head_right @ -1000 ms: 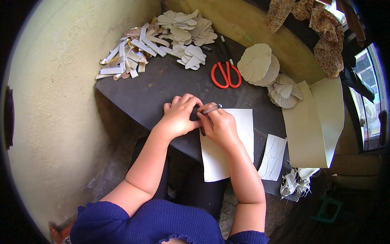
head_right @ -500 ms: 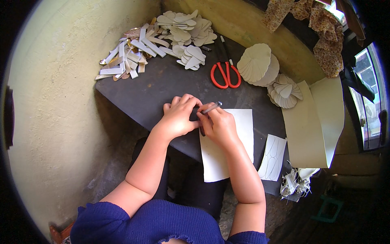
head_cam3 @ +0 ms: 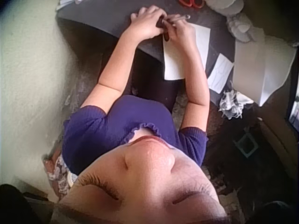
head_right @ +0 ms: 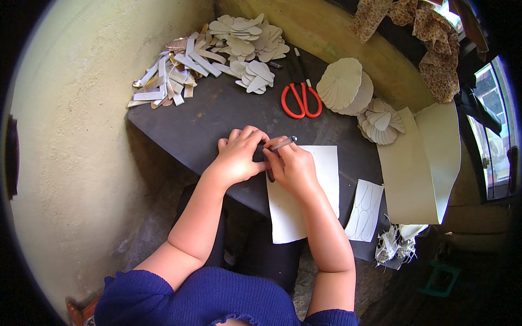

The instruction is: The person places a small purple template onto a white sheet of paper and uses a pen to trace its outline. The person then repositions the template and traces additional shapes on the same sheet.

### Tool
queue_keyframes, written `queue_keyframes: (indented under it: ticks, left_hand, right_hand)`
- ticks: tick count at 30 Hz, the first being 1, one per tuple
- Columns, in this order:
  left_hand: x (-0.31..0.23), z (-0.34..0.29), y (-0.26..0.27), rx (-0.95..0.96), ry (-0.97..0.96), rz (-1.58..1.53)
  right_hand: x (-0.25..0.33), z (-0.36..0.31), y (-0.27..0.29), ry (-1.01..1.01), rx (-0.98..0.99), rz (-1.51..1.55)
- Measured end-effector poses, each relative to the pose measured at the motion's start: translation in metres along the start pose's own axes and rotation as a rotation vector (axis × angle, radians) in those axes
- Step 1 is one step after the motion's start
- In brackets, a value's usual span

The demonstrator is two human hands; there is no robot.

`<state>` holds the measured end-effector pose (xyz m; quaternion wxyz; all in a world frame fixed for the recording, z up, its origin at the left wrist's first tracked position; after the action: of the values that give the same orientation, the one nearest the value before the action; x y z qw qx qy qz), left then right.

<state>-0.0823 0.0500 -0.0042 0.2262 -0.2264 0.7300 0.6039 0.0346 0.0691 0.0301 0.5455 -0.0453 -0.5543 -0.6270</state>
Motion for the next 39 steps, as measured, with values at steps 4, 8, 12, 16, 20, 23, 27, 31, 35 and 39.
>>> queue_keyframes:
  ticks: [4, 8, 12, 16, 20, 23, 27, 31, 35, 39]
  left_hand:
    - [-0.001, -0.001, 0.002, -0.017, 0.000, -0.002]
    - [-0.001, 0.000, 0.001, 0.005, 0.003, 0.003]
    - [0.000, -0.001, 0.002, 0.006, 0.006, -0.005]
    - [-0.002, -0.001, 0.002, 0.009, -0.004, 0.003]
    - [0.000, -0.001, 0.002, -0.007, -0.003, 0.006]
    - [-0.001, -0.001, 0.002, 0.002, -0.003, -0.009]
    - [-0.001, -0.001, 0.002, 0.026, 0.006, -0.009]
    - [0.000, -0.001, 0.001, 0.010, -0.011, 0.004]
    - [-0.002, -0.002, 0.002, 0.015, -0.013, -0.004]
    - [-0.002, -0.002, 0.002, 0.021, -0.012, -0.010]
  right_hand:
    - [-0.006, 0.000, 0.002, -0.108, -0.036, 0.012]
    - [-0.006, 0.000, 0.001, -0.090, -0.007, 0.029]
    - [-0.005, 0.001, 0.002, -0.149, -0.011, 0.049]
    - [-0.014, -0.001, 0.004, -0.173, -0.061, 0.082]
    - [-0.007, 0.002, 0.003, -0.139, -0.020, 0.064]
    - [-0.013, -0.001, 0.004, -0.187, -0.042, 0.108]
    - [-0.016, -0.002, 0.005, -0.235, -0.088, 0.189]
    - [-0.014, -0.001, 0.007, -0.204, -0.084, 0.129]
    - [-0.015, -0.002, 0.009, -0.189, -0.087, 0.113]
    - [-0.014, -0.003, 0.013, -0.177, -0.100, 0.100]
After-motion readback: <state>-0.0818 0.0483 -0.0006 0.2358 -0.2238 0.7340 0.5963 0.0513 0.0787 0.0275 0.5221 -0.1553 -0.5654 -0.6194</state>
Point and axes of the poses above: each hand's wrist, its own z-axis towards the middle knuckle, its own y-axis out of the back of the hand, x = y × z, the point moved 8 cm from there along z, towards the middle knuckle, and after that the axes turned 2 degrees about x, right-handed, at the moved point
